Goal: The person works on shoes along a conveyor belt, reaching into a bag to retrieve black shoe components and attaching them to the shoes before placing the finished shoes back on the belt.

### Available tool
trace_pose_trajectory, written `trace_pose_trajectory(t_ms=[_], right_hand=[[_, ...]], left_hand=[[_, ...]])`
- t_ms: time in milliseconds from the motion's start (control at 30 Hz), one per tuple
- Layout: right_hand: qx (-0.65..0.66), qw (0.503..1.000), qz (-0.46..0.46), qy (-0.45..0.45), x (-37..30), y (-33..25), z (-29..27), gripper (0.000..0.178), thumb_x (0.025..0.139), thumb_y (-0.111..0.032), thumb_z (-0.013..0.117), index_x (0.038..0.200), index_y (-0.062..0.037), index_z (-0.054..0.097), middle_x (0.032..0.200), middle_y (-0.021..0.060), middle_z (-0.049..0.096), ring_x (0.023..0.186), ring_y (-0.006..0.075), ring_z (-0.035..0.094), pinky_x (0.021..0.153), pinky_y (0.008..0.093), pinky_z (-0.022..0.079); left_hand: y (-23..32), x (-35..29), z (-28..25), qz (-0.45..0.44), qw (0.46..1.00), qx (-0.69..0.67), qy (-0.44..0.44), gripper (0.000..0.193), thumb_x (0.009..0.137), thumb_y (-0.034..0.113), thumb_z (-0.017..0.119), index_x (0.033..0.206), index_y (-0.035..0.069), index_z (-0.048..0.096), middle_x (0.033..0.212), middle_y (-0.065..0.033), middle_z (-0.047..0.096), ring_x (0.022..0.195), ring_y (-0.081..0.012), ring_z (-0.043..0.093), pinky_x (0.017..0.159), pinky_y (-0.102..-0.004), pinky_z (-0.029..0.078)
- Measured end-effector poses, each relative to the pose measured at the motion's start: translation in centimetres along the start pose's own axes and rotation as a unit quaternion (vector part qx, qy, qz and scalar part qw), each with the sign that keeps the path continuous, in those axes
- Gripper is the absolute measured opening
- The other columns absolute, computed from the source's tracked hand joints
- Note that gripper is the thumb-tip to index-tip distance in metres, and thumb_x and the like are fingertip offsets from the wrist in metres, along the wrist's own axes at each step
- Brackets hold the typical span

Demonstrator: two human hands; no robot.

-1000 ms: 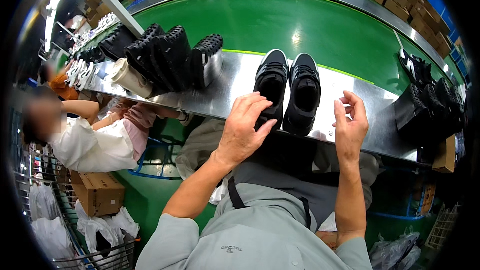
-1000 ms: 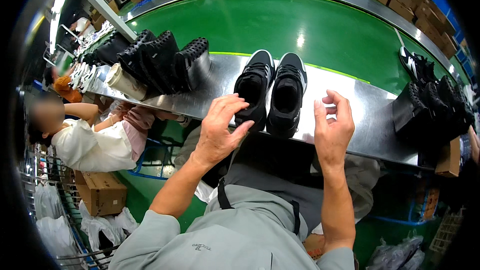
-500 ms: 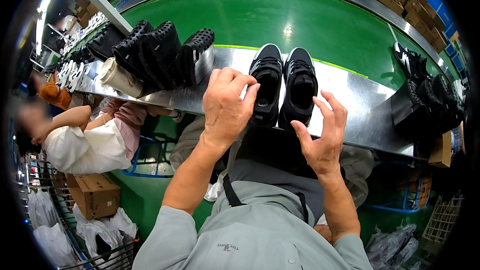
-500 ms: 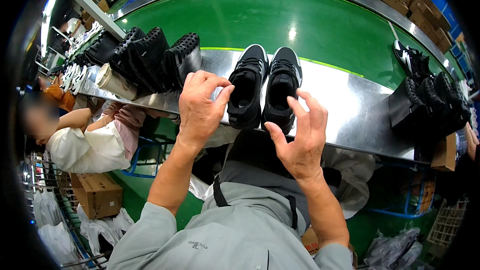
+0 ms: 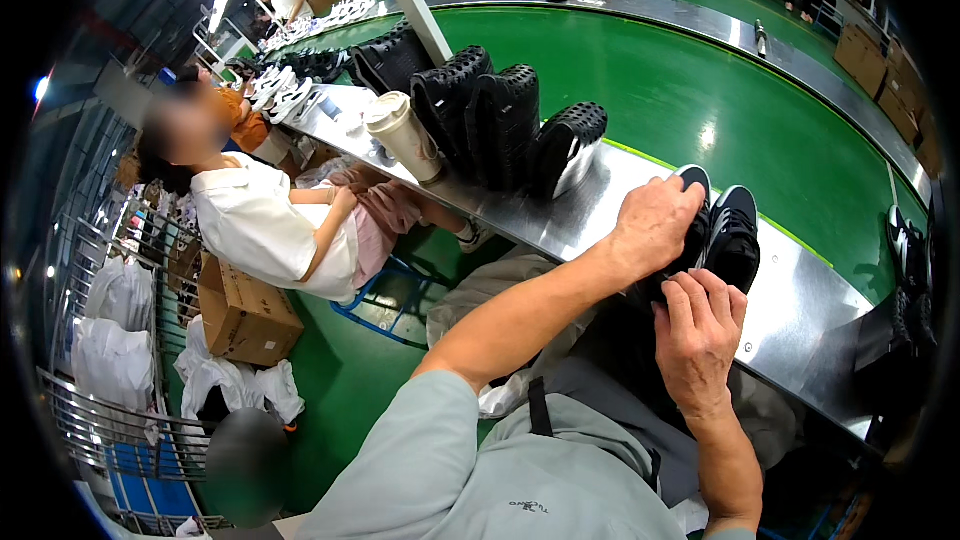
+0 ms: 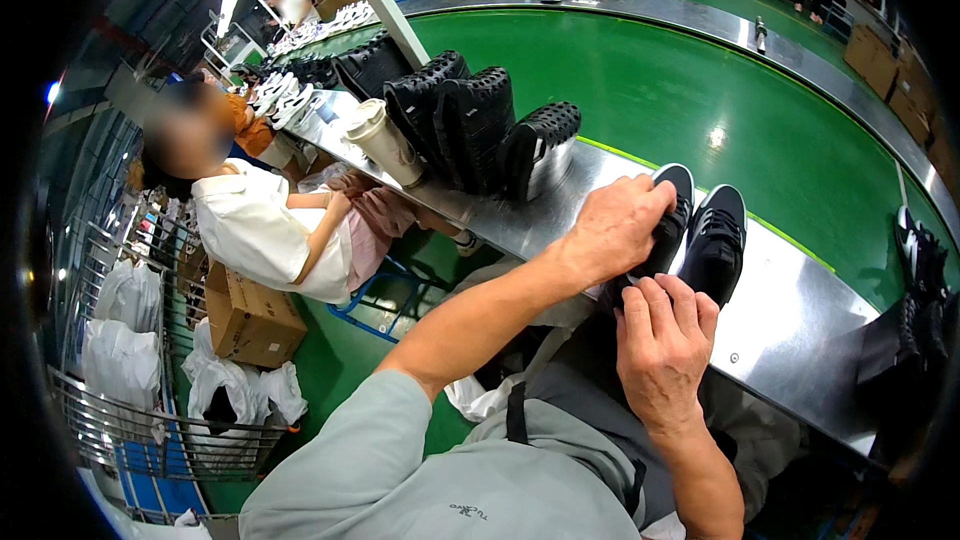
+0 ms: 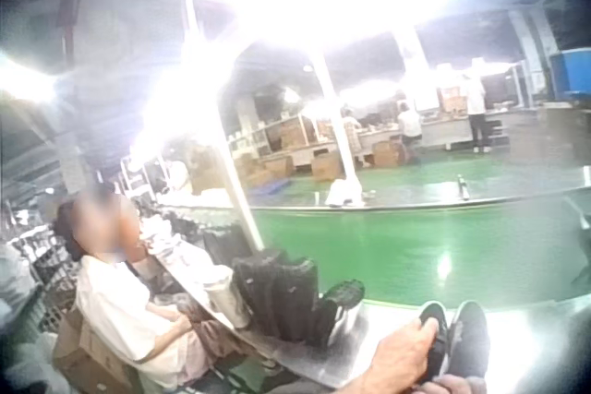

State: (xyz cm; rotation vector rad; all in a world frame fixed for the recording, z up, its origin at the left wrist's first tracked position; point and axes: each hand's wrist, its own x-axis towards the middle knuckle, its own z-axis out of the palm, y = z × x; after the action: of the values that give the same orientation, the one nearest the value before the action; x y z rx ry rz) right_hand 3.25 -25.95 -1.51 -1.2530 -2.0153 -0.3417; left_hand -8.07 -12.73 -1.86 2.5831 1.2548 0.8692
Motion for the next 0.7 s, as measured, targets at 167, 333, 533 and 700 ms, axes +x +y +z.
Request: trace_pose_trajectory(t_ms=[167, 333, 533, 700], right_hand=[[0.011, 1.0, -0.013, 0.019, 0.2, 0.3, 0.5, 0.025, 0.074, -0.003, 0.075, 0.096, -0.002, 0.065, 0.099, 0.009, 0.068, 0.098, 0.0267, 0.064, 0.089, 0.042, 0.043], [0.028, 0.999, 0.003, 0.022, 0.5, 0.8, 0.6, 0.023, 0.074, -0.001, 0.075, 0.094, -0.0031, 0.063, 0.097, 0.0088, 0.068, 0.095, 0.027, 0.063, 0.09, 0.043, 0.043], [0.034, 0.999, 0.005, 0.02, 0.5, 0.7, 0.4, 0.025, 0.073, -0.002, 0.075, 0.095, -0.0033, 0.062, 0.096, 0.0086, 0.067, 0.095, 0.0274, 0.063, 0.091, 0.0439, 0.042], [0.037, 0.999, -0.001, 0.025, 0.6, 0.8, 0.6, 0.024, 0.073, -0.001, 0.075, 0.094, -0.003, 0.062, 0.095, 0.0087, 0.067, 0.096, 0.0277, 0.063, 0.093, 0.0449, 0.042]], left_hand=[[0.5, 0.3, 0.8, 0.005, 1.0, 0.025, 0.01, 0.028, 0.075, -0.004, 0.065, 0.102, 0.003, 0.06, 0.094, -0.0173, 0.061, 0.091, -0.0377, 0.063, 0.078, -0.0476, 0.055], [-0.1, -0.3, 1.0, 0.023, 0.999, -0.002, 0.033, 0.032, 0.076, -0.007, 0.064, 0.105, 0.003, 0.058, 0.098, -0.0187, 0.059, 0.093, -0.0389, 0.062, 0.079, -0.0483, 0.054], [-0.2, -0.1, 1.6, -0.034, 0.999, -0.009, 0.02, 0.036, 0.075, -0.009, 0.063, 0.108, 0.003, 0.055, 0.102, -0.0227, 0.057, 0.093, -0.0425, 0.061, 0.08, -0.0511, 0.053], [-0.5, -0.3, 0.5, 0.007, 1.0, 0.021, -0.006, 0.023, 0.08, -0.001, 0.064, 0.101, 0.003, 0.057, 0.099, -0.0188, 0.059, 0.092, -0.0371, 0.064, 0.074, -0.0462, 0.057]])
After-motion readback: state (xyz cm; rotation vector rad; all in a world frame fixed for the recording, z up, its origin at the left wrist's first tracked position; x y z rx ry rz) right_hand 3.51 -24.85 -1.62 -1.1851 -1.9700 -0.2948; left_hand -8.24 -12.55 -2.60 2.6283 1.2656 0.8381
